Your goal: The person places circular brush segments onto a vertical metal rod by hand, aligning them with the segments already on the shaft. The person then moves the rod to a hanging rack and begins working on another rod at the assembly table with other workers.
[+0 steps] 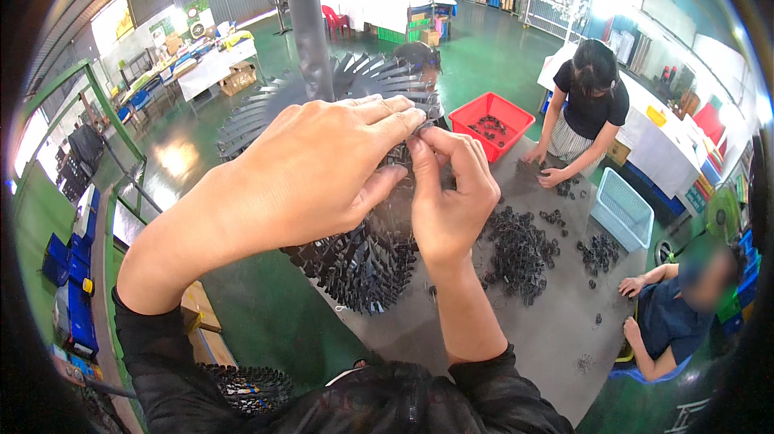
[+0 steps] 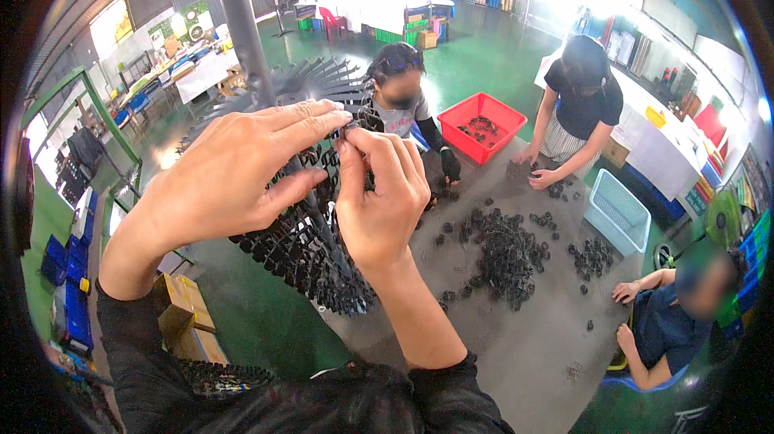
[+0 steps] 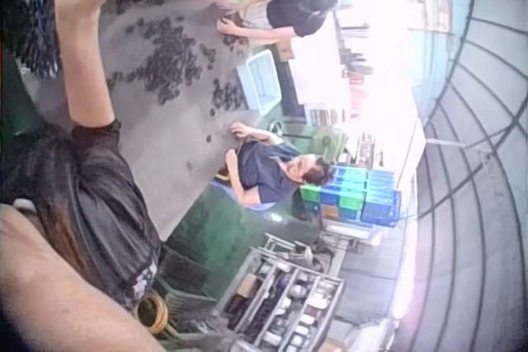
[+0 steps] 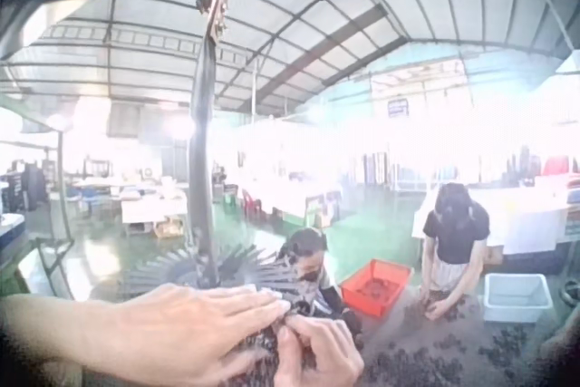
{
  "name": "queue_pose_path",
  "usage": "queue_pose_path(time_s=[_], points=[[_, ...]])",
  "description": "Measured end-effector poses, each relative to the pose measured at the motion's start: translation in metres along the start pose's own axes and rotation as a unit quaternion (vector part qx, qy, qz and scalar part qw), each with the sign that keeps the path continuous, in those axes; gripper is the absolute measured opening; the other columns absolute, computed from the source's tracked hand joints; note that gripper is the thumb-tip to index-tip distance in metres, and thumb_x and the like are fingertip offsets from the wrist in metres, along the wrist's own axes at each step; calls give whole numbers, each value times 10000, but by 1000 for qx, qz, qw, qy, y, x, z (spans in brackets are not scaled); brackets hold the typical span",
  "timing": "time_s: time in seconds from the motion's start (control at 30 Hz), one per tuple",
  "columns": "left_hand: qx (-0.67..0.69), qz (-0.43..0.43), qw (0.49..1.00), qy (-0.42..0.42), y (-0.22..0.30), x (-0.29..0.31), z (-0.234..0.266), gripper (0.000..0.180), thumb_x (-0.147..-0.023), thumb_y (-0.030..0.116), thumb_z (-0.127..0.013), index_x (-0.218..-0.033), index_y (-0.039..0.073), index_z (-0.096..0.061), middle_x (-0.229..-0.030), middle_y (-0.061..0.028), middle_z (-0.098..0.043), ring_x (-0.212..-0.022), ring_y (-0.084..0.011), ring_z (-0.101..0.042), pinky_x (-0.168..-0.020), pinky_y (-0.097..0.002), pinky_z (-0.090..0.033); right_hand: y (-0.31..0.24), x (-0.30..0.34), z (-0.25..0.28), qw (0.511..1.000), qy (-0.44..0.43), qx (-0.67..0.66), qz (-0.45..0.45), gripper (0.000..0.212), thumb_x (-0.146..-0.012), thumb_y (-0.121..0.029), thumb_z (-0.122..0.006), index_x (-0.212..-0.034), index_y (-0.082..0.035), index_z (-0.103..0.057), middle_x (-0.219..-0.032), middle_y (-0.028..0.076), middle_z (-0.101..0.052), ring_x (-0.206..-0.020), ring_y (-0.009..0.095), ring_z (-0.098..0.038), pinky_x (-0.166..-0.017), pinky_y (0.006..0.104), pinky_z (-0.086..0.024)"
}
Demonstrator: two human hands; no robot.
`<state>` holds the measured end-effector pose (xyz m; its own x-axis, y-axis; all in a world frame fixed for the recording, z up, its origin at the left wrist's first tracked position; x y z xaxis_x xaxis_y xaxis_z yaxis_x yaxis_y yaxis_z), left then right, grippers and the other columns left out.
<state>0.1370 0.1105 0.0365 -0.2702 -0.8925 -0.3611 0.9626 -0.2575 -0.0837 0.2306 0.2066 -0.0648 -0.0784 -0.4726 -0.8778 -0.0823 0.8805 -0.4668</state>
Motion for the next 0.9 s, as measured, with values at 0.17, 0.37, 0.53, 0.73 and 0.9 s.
queue_pose_path(time_s=[0.17,0.37,0.53,0.73,0.9], points=[[-14,5,1000,12,1,0,-5,470,-824,116,-641,-1272,25,-533,-1225,-202,-595,-1120,-375,-574,-947,-427,-474,8,-6,17,983,-69,-132,-108,83,-808,17,-675,-884,1,-646,-782,45,-634,-674,124,-554,-649,259,-452],[-18,10,1000,19,-19,7,-1,461,-841,98,-610,-1292,49,-527,-1237,-189,-593,-1155,-368,-558,-978,-424,-458,46,-21,68,972,-120,-117,-163,89,-843,-15,-676,-932,-11,-680,-881,5,-670,-784,65,-587,-702,217,-460],[9,-30,999,6,-20,7,2,492,-826,107,-611,-1306,54,-514,-1269,-179,-575,-1187,-372,-534,-997,-432,-438,81,-42,103,909,-76,404,-71,157,-812,-69,-693,-968,-58,-682,-903,67,-681,-781,173,-620,-718,289,-486],[11,-5,1000,3,-13,6,5,587,-763,118,-635,-1325,55,-477,-1310,-170,-530,-1223,-374,-494,-1014,-436,-416,19,-13,36,993,-65,96,35,135,-781,-122,-731,-894,-100,-661,-873,51,-672,-824,221,-618,-759,340,-443],[-37,-30,999,18,1,1,3,558,-739,105,-640,-1281,37,-524,-1278,-164,-550,-1140,-358,-534,-1000,-422,-423,3,-5,9,991,-9,120,58,132,-767,-137,-730,-876,-113,-658,-815,21,-648,-775,214,-596,-692,351,-398]])
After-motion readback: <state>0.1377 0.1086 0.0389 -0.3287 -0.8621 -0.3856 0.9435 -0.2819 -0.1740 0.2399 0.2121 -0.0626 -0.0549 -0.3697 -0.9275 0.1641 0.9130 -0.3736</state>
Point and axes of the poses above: each hand's wrist, its own x-axis away from the middle knuckle, its own z-axis out of the back of the hand, y = z × x, the point moved 2 cm from there along -x, towards the middle knuckle
